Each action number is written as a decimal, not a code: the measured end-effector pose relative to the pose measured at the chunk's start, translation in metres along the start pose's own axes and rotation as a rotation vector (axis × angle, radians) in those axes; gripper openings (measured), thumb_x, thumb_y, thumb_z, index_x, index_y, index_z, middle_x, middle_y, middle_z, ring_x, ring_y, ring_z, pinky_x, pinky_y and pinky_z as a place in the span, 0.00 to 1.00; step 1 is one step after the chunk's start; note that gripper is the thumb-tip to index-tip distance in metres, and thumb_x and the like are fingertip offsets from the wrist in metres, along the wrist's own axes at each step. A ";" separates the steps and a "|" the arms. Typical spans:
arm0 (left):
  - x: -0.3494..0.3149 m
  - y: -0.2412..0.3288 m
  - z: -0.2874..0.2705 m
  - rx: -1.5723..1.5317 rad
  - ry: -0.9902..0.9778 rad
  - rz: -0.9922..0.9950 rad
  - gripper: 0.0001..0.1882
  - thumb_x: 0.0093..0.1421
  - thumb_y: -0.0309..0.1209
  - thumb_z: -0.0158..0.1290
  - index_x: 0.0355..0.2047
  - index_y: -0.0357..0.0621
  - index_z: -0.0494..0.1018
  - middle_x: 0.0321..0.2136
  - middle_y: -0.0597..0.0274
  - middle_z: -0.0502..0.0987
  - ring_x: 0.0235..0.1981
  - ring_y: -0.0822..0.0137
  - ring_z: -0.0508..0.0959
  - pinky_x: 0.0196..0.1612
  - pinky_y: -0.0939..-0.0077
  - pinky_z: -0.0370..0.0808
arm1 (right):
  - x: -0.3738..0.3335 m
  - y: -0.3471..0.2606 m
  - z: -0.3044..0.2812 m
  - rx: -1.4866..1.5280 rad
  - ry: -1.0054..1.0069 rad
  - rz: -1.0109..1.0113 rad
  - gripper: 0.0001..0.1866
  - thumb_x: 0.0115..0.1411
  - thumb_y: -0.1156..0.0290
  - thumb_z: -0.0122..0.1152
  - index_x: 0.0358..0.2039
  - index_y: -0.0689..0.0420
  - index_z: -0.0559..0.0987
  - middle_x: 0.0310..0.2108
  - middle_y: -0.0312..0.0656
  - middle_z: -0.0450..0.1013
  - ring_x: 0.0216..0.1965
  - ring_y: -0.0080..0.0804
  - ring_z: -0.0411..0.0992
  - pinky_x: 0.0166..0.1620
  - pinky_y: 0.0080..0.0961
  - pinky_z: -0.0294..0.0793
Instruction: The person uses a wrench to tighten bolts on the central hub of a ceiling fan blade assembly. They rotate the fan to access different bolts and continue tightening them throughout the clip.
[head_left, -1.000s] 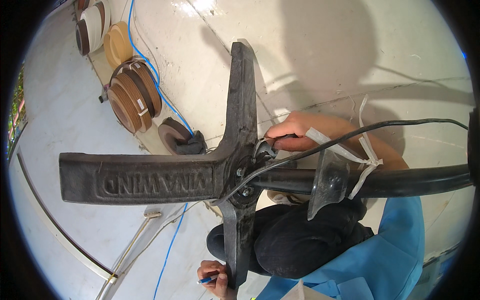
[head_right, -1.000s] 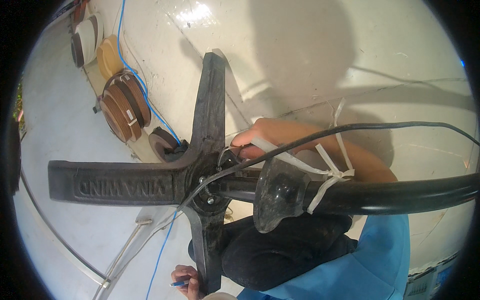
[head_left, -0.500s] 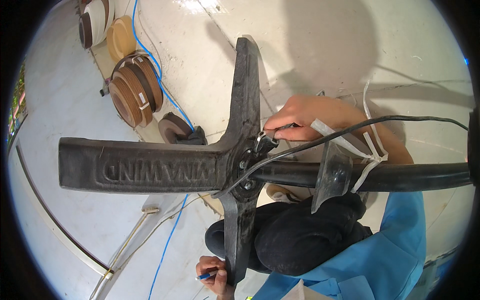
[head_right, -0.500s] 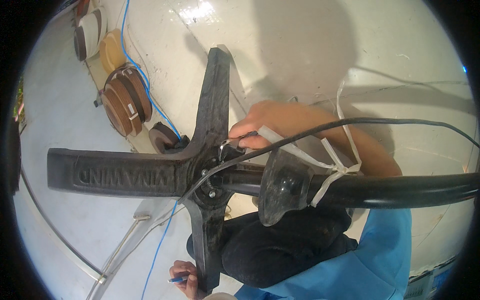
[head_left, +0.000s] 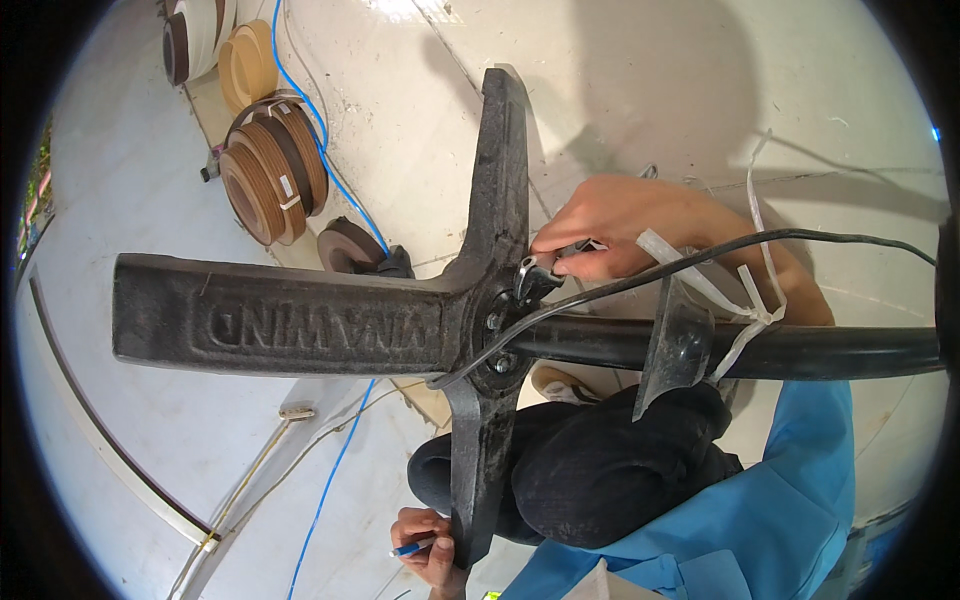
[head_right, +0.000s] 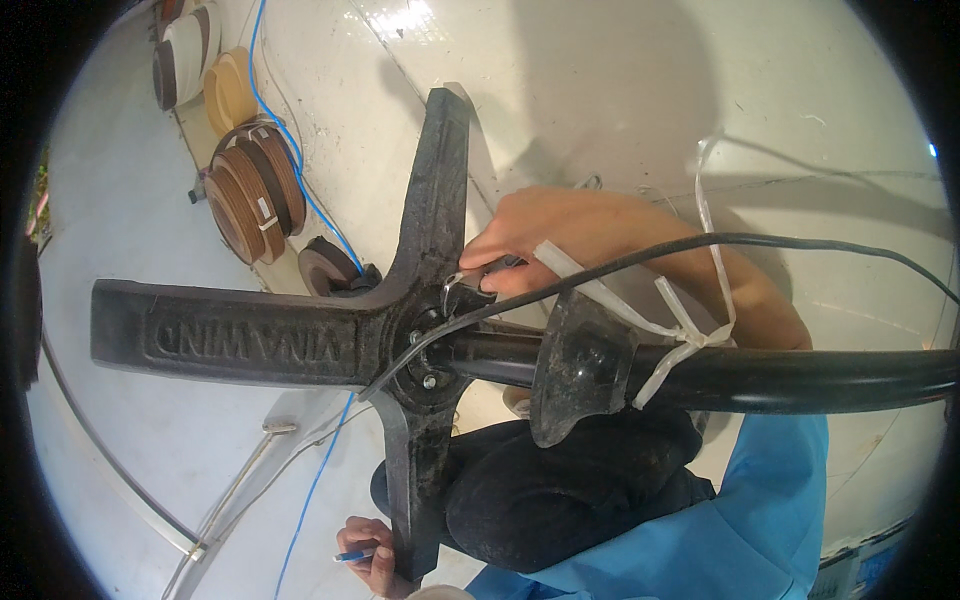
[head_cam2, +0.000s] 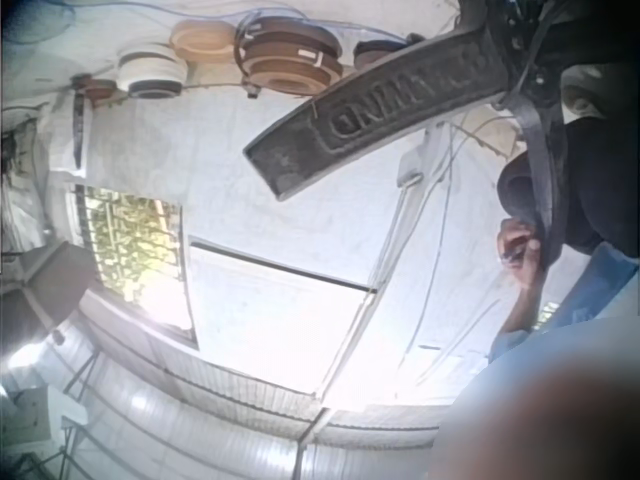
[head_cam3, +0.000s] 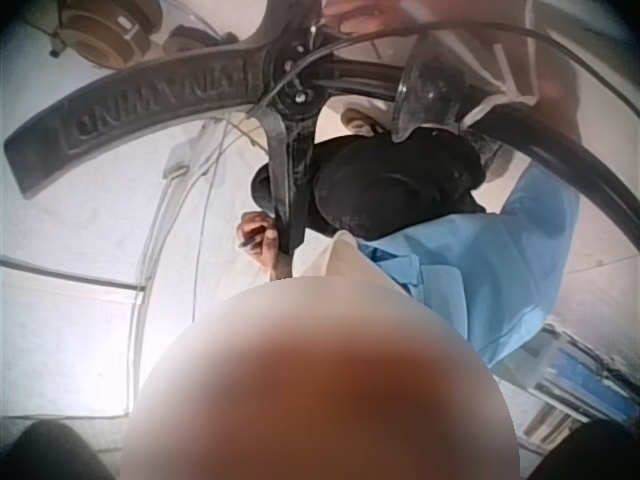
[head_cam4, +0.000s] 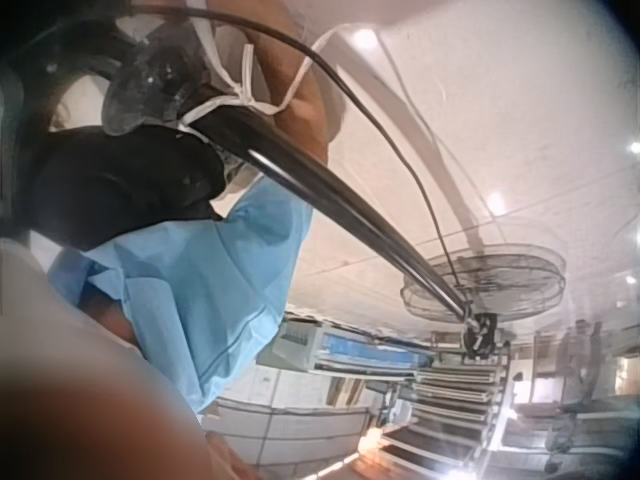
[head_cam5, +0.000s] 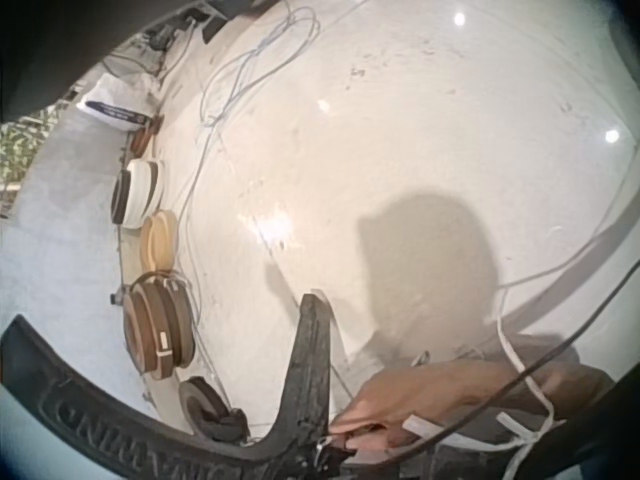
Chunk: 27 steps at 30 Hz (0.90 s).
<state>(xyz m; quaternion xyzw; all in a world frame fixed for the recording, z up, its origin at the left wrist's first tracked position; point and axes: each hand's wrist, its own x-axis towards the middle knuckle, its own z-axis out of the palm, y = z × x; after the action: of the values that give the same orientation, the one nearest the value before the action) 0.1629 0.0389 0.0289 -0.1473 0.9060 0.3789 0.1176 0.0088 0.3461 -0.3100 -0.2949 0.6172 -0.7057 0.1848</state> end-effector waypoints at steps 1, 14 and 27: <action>0.000 0.001 0.000 0.005 -0.005 0.011 0.20 0.54 0.33 0.69 0.39 0.42 0.69 0.31 0.60 0.69 0.25 0.72 0.70 0.28 0.79 0.63 | 0.000 0.000 0.000 0.002 0.013 -0.002 0.14 0.57 0.63 0.55 0.36 0.59 0.80 0.25 0.53 0.74 0.27 0.52 0.74 0.33 0.43 0.68; -0.004 0.008 0.010 0.054 -0.044 0.026 0.16 0.59 0.35 0.64 0.41 0.41 0.71 0.35 0.56 0.73 0.32 0.69 0.70 0.37 0.73 0.68 | -0.001 0.006 0.004 0.004 0.003 0.014 0.14 0.59 0.61 0.57 0.40 0.55 0.81 0.28 0.52 0.74 0.29 0.53 0.73 0.34 0.44 0.67; -0.004 0.009 0.009 0.061 -0.038 0.017 0.16 0.58 0.34 0.64 0.40 0.40 0.71 0.35 0.56 0.73 0.34 0.67 0.71 0.38 0.72 0.69 | -0.002 0.007 0.002 0.035 -0.003 0.018 0.15 0.58 0.62 0.54 0.38 0.58 0.80 0.24 0.52 0.71 0.24 0.48 0.69 0.31 0.40 0.65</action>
<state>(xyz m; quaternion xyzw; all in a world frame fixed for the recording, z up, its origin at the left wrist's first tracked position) 0.1641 0.0519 0.0300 -0.1286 0.9160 0.3548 0.1358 0.0110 0.3449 -0.3173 -0.2871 0.6072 -0.7142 0.1970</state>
